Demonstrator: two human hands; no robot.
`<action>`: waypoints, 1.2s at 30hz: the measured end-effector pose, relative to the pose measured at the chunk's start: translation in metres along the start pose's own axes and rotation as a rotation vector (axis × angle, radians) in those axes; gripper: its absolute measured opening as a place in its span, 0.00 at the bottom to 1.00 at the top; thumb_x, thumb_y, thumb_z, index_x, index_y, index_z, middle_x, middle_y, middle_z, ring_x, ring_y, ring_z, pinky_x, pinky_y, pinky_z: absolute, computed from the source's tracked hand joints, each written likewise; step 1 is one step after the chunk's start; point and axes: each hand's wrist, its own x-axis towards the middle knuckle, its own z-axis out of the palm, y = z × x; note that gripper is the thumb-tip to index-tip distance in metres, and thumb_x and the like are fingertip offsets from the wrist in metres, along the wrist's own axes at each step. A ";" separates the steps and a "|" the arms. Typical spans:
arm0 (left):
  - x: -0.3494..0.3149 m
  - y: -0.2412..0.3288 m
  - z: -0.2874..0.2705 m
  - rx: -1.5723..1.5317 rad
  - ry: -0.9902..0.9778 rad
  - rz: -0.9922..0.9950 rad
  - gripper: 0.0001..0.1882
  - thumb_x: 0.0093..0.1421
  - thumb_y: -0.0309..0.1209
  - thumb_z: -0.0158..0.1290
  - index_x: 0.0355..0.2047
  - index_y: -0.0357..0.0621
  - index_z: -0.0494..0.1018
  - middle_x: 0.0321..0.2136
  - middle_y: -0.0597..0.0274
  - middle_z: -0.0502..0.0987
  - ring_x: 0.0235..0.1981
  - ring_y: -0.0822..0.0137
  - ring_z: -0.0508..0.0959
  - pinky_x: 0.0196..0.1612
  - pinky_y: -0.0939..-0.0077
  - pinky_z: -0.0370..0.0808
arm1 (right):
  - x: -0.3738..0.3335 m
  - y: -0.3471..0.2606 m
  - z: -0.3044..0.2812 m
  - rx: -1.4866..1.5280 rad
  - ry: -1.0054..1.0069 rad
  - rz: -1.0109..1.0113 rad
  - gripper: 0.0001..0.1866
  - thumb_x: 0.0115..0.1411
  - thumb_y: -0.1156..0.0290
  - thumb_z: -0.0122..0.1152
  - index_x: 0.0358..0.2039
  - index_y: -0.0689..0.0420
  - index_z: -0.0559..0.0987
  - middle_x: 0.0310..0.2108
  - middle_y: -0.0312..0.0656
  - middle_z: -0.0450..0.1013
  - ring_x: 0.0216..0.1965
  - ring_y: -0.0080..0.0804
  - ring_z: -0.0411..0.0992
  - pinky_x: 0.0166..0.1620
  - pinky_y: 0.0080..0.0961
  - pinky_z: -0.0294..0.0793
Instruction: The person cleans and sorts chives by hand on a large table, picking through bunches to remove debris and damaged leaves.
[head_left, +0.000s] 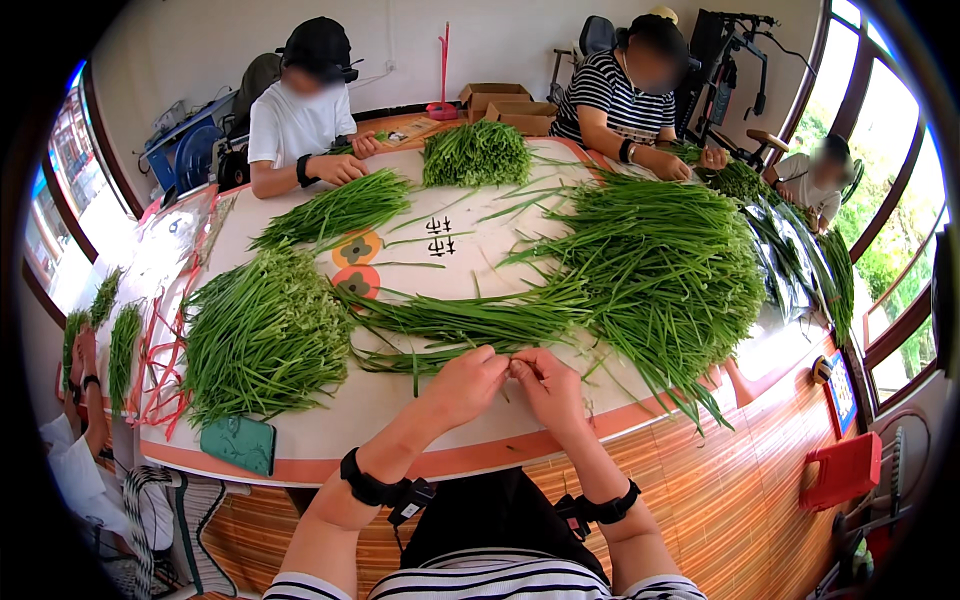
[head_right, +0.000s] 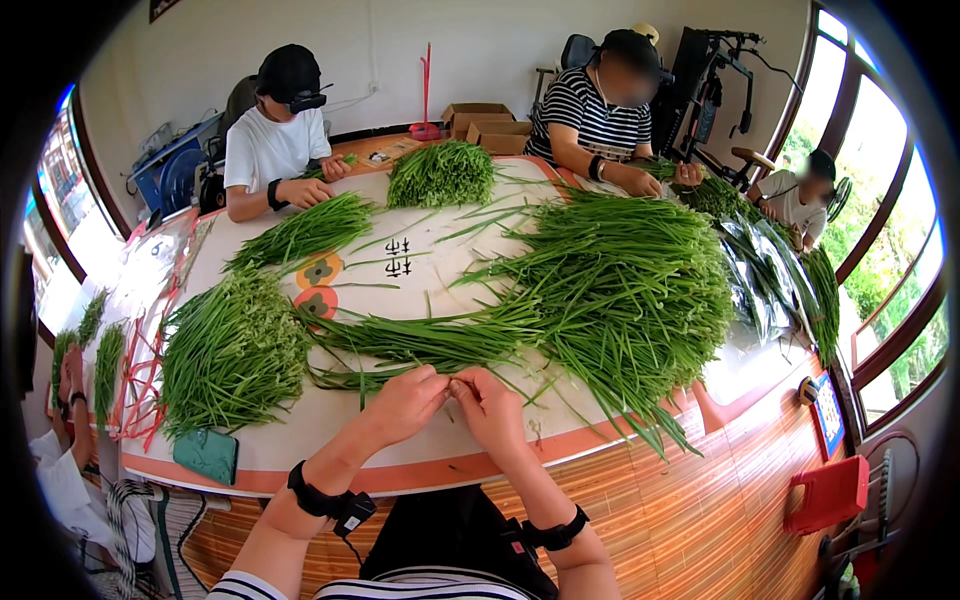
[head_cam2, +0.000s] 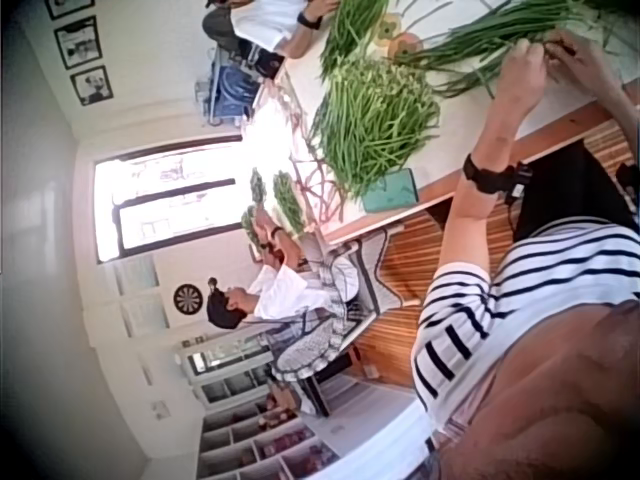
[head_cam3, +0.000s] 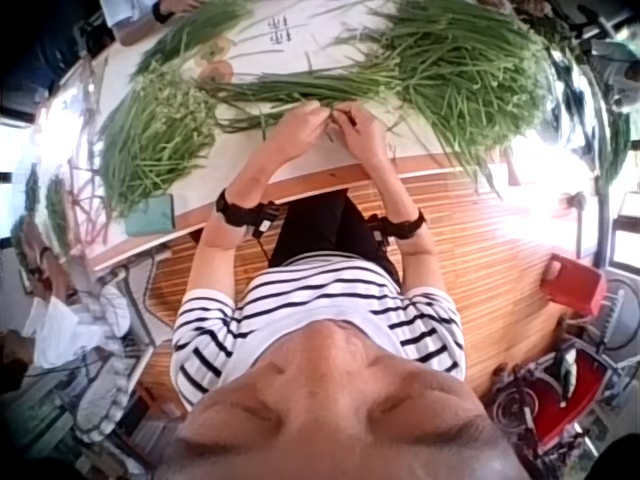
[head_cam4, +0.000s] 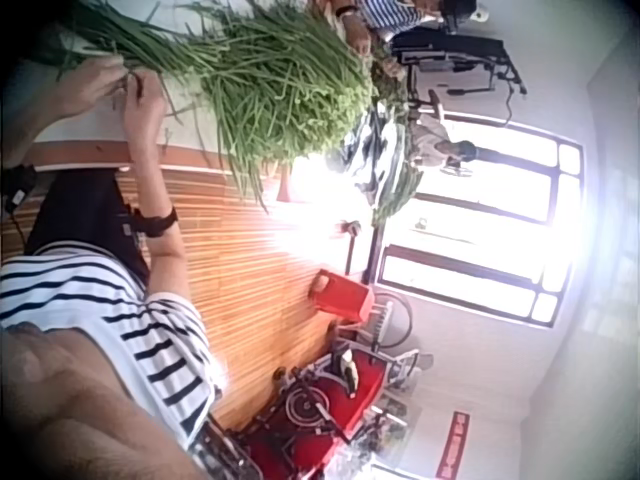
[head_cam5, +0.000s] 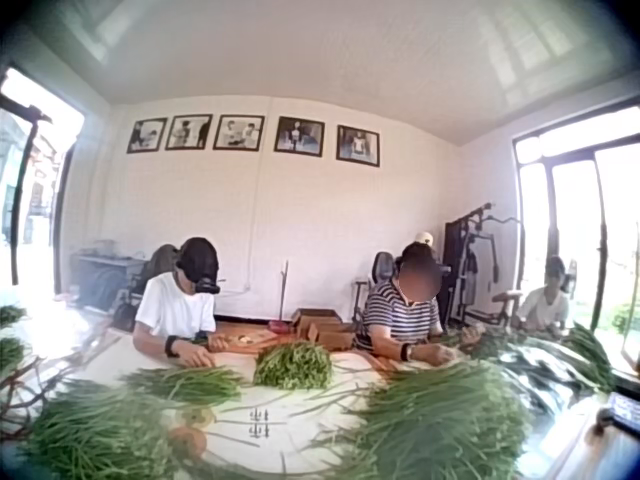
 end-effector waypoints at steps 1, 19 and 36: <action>0.000 0.000 0.001 0.000 0.005 0.001 0.06 0.57 0.27 0.50 0.34 0.39 0.70 0.27 0.53 0.68 0.29 0.51 0.72 0.30 0.61 0.69 | 0.000 -0.002 -0.001 -0.085 0.001 -0.043 0.06 0.59 0.70 0.58 0.33 0.59 0.76 0.22 0.44 0.74 0.22 0.33 0.72 0.27 0.24 0.70; 0.005 -0.006 -0.049 0.154 0.470 -0.230 0.09 0.63 0.30 0.45 0.40 0.39 0.69 0.31 0.49 0.76 0.29 0.48 0.76 0.30 0.62 0.73 | 0.001 0.004 -0.032 -0.142 0.093 0.010 0.07 0.59 0.70 0.58 0.35 0.60 0.77 0.29 0.44 0.76 0.28 0.34 0.75 0.31 0.25 0.73; 0.008 -0.020 -0.063 0.336 0.499 -0.311 0.09 0.63 0.31 0.46 0.40 0.42 0.70 0.31 0.52 0.78 0.29 0.49 0.77 0.31 0.59 0.74 | 0.048 0.012 0.052 -0.544 -0.123 -0.312 0.08 0.53 0.66 0.61 0.29 0.56 0.77 0.27 0.43 0.72 0.36 0.44 0.70 0.38 0.35 0.73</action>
